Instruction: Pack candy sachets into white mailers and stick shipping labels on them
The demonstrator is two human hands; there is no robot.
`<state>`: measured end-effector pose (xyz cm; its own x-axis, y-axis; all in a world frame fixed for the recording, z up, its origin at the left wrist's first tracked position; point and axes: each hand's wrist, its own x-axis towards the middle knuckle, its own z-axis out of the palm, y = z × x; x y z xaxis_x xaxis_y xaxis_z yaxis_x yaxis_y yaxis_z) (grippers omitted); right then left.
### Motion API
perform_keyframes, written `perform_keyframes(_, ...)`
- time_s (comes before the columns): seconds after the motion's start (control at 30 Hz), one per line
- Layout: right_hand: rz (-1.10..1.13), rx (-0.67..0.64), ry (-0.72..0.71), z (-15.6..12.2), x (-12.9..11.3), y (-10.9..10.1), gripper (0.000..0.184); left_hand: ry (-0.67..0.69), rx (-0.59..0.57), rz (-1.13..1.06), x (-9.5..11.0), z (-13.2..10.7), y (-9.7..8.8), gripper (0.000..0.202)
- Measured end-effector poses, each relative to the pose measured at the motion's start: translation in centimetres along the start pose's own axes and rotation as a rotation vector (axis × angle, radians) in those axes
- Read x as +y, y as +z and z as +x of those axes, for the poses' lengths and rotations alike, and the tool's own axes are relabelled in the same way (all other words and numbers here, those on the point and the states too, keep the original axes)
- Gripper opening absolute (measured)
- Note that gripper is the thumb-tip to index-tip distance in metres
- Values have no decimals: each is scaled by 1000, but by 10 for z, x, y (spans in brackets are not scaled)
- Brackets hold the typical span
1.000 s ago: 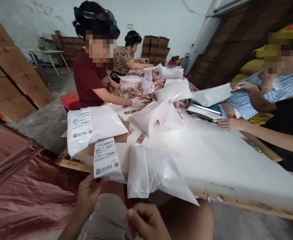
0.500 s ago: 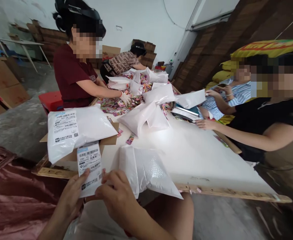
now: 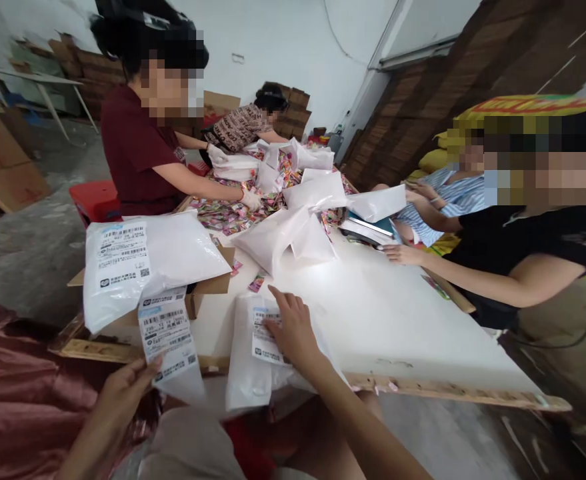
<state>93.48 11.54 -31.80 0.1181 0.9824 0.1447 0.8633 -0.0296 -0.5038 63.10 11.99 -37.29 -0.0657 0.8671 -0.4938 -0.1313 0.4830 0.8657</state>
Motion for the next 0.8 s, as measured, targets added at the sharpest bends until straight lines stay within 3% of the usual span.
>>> perform_keyframes(0.1, -116, -221, -203, -18, -2, 4, 60, 249, 101, 208, 3, -6, -8, 51)
perform_keyframes(0.17, -141, -345, -252, -23, -2, 6, 86, 426, 246, 377, 7, -17, -6, 54)
perform_keyframes(0.23, -178, -375, -248, -25, -1, 9, 107, 548, 323, 465, 8, -31, 4, 47)
perform_keyframes(0.3, -204, -377, -235, -27, -2, 12, 112, 520, 182, 494, 2, -44, 22, 40)
perform_keyframes(0.4, -203, -350, -209, -34, -4, 12, 106, 243, -269, 520, -19, -56, 56, 49)
perform_keyframes(0.47, -182, -304, -163, -43, -3, 8, 100, 97, -456, 455, -33, -61, 80, 54)
perform_keyframes(0.57, -81, -186, -48, -59, 5, 0, 87, 49, -553, 267, -37, -72, 112, 59)
perform_keyframes(0.7, 308, 150, 112, -86, 27, -13, 65, 147, -634, 53, 5, -93, 131, 57)
perform_keyframes(0.77, 471, 349, 251, -98, 38, -19, 63, 133, -601, -61, 36, -99, 121, 54)
perform_keyframes(0.8, 523, 412, 330, -103, 43, -21, 63, 146, -522, -112, 50, -100, 111, 50)
